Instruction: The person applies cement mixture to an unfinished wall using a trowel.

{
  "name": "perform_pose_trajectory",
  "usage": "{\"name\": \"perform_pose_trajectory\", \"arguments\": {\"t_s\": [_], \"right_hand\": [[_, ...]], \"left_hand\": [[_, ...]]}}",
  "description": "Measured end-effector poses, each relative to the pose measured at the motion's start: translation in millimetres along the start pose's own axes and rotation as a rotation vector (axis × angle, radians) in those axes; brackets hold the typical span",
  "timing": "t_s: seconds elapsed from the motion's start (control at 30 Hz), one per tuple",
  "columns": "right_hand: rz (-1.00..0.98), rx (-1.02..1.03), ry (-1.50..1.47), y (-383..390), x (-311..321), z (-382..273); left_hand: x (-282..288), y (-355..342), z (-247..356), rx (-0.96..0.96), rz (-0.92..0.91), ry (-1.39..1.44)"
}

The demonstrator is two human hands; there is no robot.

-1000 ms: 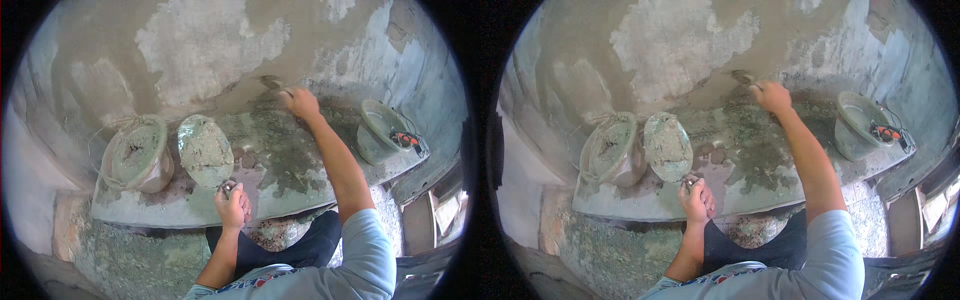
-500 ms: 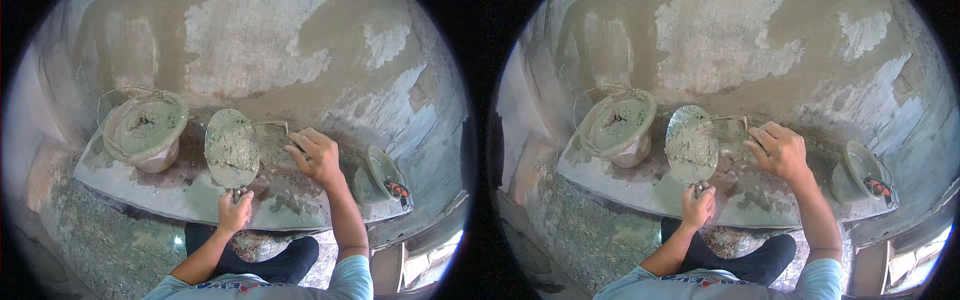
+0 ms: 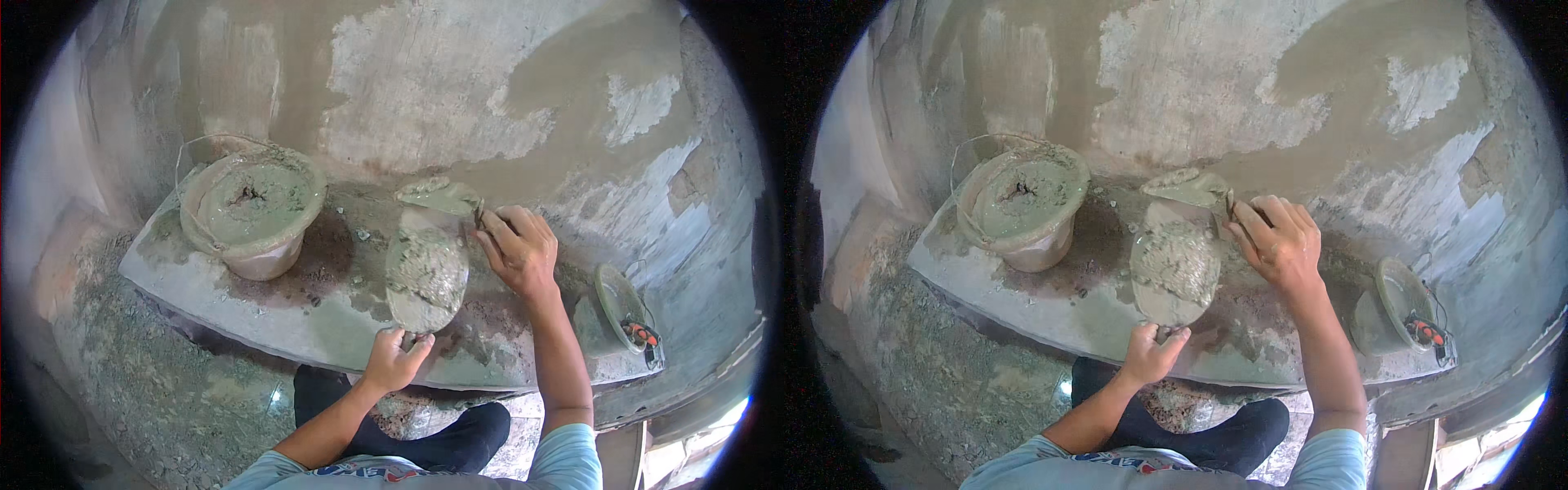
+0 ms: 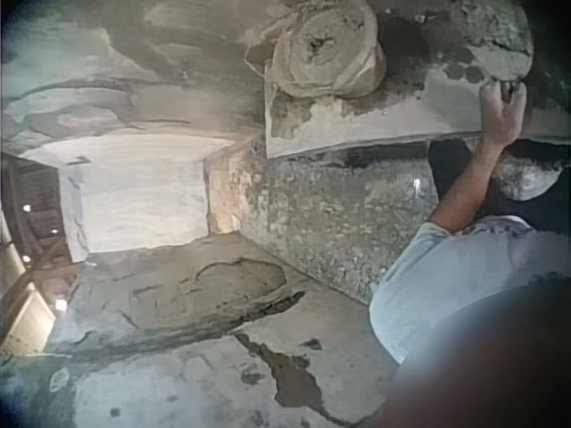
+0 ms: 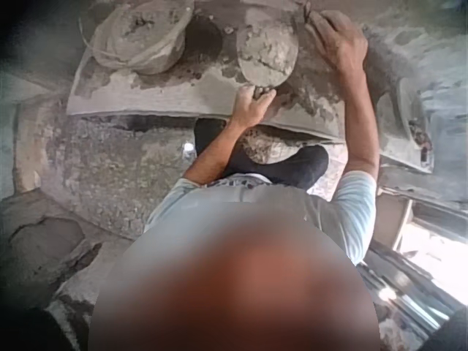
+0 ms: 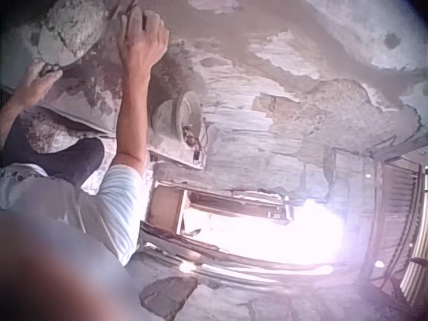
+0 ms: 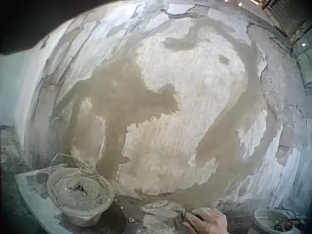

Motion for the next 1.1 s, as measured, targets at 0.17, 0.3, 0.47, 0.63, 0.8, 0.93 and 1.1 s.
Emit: {"name": "perform_pose_trajectory", "arguments": {"t_s": [0.17, 0.3, 0.47, 0.63, 0.8, 0.93, 1.1], "right_hand": [[0.132, -0.039, 0.005, 4.5, -19.6, 22.6], [0.035, -0.257, -0.011, 27.0, -71.7, 45.2], [-0.405, -0.634, -0.366, 105.2, -197.4, 78.0], [-0.435, -0.513, -0.676, 149.3, -274.4, 90.6], [-0.401, -0.542, -0.738, 85.3, -258.8, 43.1], [-0.665, -0.379, -0.064, 55.5, -257.3, 26.4], [-0.597, -0.248, -0.014, 45.2, -279.1, 17.7]], "left_hand": [[3.7, 0.3, 5.9, 0.009, 0.007, -0.008], [5.1, 0.9, 5.8, 0.012, 0.021, -0.005], [6.3, -3.7, 14.3, -0.089, 0.054, -0.008], [-1.8, -9.4, 8.4, -0.083, -0.010, -0.054], [2.6, -5.7, 4.8, -0.091, 0.014, -0.017], [-0.2, -7.9, 2.8, -0.082, -0.014, -0.047], [-0.1, -6.8, 2.7, -0.092, -0.006, -0.044]]}}
Point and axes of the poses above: each hand's wrist, its own y-axis away from the middle knuckle, its own x-axis out of the back of the hand, z = x × y, the point moved 8 cm from there along -y, towards the middle knuckle, and after that the axes turned 1 degree about -y, right-handed, at the moved point
